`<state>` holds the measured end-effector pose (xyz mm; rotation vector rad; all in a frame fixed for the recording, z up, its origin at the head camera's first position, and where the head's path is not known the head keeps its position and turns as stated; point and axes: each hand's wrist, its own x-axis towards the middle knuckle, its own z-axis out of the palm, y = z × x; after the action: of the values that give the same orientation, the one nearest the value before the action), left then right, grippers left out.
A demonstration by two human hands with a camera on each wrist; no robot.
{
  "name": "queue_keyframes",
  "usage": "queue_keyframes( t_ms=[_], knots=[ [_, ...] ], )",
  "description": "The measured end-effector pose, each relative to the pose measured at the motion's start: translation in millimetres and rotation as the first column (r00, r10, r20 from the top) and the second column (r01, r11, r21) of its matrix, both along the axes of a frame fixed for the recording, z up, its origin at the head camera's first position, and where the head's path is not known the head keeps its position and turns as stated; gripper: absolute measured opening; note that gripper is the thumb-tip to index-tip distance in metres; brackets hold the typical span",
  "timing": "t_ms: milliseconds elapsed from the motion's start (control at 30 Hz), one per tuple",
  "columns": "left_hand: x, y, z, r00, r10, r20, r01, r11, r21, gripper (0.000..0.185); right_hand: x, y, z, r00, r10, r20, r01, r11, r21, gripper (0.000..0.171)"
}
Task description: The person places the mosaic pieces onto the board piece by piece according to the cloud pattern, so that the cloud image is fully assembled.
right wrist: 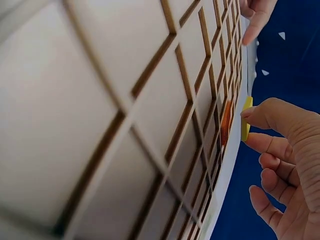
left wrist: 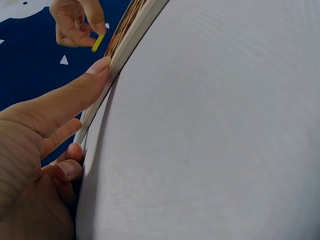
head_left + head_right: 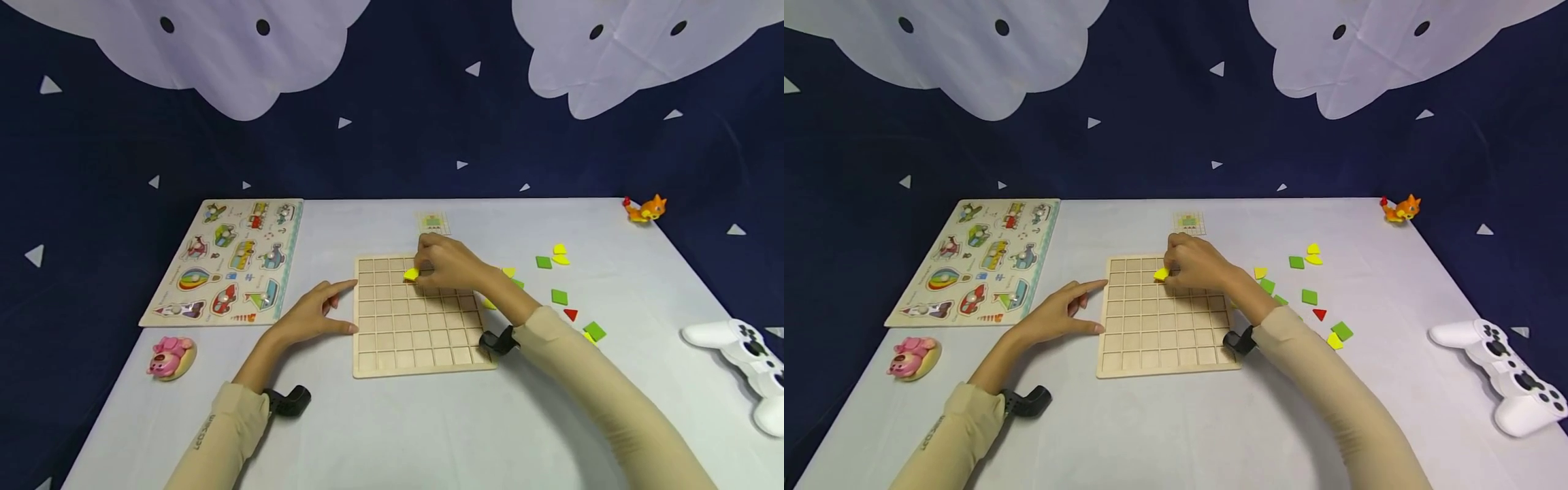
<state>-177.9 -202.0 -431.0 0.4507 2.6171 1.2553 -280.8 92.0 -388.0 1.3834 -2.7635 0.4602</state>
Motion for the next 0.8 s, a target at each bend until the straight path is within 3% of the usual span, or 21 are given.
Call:
queue_keyframes(
  t_ms=[267, 467, 800],
  knots=[
    [-1.5, 1, -2.4, 1.000, -0.002, 0.003, 0.002, 1.000, 0.015, 0.087, -0.9, -19, -1.5, 0.992, 0.094, -0.081, -0.089, 0.994, 0.063, 0.014],
    [-1.5, 1, -2.2, 1.000, 0.006, 0.002, -0.006, 1.000, 0.013, 0.087, -0.3, -25, -0.4, 0.993, 0.090, -0.076, -0.083, 0.992, 0.094, 0.014],
    [-0.5, 0, -0.6, 1.000, 0.011, 0.008, -0.011, 1.000, 0.006, 0.087, -0.8, -26, 1.9, 0.989, 0.008, 0.146, -0.015, 0.999, 0.046, 0.008]
  ],
)
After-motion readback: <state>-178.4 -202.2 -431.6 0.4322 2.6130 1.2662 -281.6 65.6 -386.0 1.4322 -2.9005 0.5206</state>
